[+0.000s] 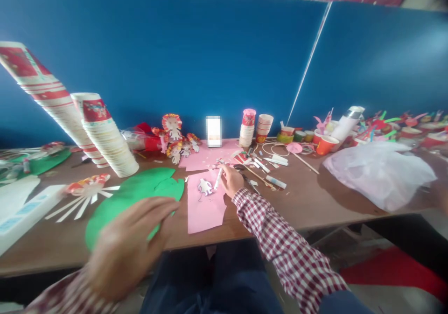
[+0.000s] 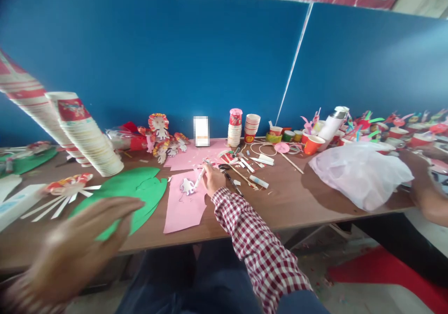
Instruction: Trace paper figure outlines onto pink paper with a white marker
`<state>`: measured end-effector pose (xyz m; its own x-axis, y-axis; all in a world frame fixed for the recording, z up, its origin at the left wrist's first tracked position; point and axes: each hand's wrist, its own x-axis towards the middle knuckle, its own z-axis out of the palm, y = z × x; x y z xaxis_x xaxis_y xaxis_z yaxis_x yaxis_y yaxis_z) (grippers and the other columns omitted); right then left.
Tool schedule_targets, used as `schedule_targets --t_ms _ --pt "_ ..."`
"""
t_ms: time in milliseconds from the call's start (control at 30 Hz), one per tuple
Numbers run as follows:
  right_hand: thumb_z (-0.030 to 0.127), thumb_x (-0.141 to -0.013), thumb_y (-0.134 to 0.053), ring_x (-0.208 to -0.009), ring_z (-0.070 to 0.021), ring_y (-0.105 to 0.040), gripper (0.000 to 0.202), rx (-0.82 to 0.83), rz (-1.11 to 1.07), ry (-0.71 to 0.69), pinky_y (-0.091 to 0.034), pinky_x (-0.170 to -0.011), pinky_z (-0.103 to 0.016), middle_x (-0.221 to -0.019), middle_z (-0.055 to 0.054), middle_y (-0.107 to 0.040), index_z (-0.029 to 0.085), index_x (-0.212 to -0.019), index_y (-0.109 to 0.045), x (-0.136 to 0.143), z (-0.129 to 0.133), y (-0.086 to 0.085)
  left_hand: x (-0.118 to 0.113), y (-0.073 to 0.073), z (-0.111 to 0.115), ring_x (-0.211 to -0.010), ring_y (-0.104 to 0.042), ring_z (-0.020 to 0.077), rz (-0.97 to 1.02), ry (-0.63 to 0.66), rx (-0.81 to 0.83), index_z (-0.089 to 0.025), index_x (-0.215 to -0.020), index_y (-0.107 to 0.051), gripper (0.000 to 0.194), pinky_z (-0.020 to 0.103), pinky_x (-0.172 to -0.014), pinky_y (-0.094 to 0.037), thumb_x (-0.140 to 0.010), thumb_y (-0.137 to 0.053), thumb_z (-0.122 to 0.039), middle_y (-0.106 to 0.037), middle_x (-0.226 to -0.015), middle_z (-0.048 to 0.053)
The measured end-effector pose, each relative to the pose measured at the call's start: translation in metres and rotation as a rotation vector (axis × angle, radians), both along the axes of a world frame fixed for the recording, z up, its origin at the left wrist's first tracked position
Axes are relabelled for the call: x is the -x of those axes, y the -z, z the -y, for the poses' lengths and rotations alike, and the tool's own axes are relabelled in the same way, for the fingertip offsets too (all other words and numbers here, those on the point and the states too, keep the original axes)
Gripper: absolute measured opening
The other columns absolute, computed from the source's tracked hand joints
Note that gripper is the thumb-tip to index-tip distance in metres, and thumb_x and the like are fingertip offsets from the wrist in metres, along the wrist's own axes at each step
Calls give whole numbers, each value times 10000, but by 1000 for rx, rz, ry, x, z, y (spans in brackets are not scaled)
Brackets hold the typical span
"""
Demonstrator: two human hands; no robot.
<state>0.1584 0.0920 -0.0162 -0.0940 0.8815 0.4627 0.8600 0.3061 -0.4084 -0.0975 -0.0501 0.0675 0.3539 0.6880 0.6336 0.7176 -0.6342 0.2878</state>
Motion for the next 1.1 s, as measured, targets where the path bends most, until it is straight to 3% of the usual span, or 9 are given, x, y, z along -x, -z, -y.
schedule_targets --t_ms 100,200,400,633,900,1100 --pt "195 -903 -375 -835 -165 -619 294 26 27 -8 -417 -719 -226 -921 -57 -680 179 -1152 -532 3 0 2 -22 21 -55 -887 -613 188 -64 -31 88 -235 -931 -663 202 340 -826 -490 -829 -498 -290 -677 -931 25" --pt "183 -874 -423 -765 -163 -627 295 53 63 -61 -402 -675 -222 -840 -48 -689 181 -1145 -537 6 0 3 -31 45 -98 -879 -620 192 -50 -102 219 -186 -906 -672 235 329 -824 -488 -817 -462 -245 -685 -926 53" --pt "174 -850 -449 -805 -175 -616 293 98 111 -161 -380 -673 -235 -874 -65 -684 180 -1125 -553 11 8 -6 -49 66 -149 -937 -613 187 -110 -182 338 -157 -1064 -617 332 298 -869 -464 -761 -481 -140 -670 -1026 75" --pt "162 -870 -417 -808 -170 -593 301 136 125 -163 -356 -672 -242 -892 -55 -680 190 -1137 -553 14 13 -12 -67 82 -159 -940 -616 197 -112 -242 383 -147 -1103 -588 367 298 -844 -462 -763 -457 -105 -675 -999 93" --pt "219 -876 -466 -777 -168 -584 279 150 137 -174 -353 -657 -235 -857 -43 -678 198 -1132 -574 13 13 -15 -65 99 -159 -978 -593 196 -72 -245 339 -140 -1106 -581 359 309 -888 -440 -784 -428 -105 -668 -1011 81" --pt "225 -870 -483 -783 -173 -587 277 138 136 -172 -357 -654 -234 -853 -37 -672 217 -1129 -580 12 11 -9 -64 104 -154 -992 -575 203 -42 -238 292 -155 -1107 -590 377 328 -913 -433 -777 -420 -89 -655 -1069 75"
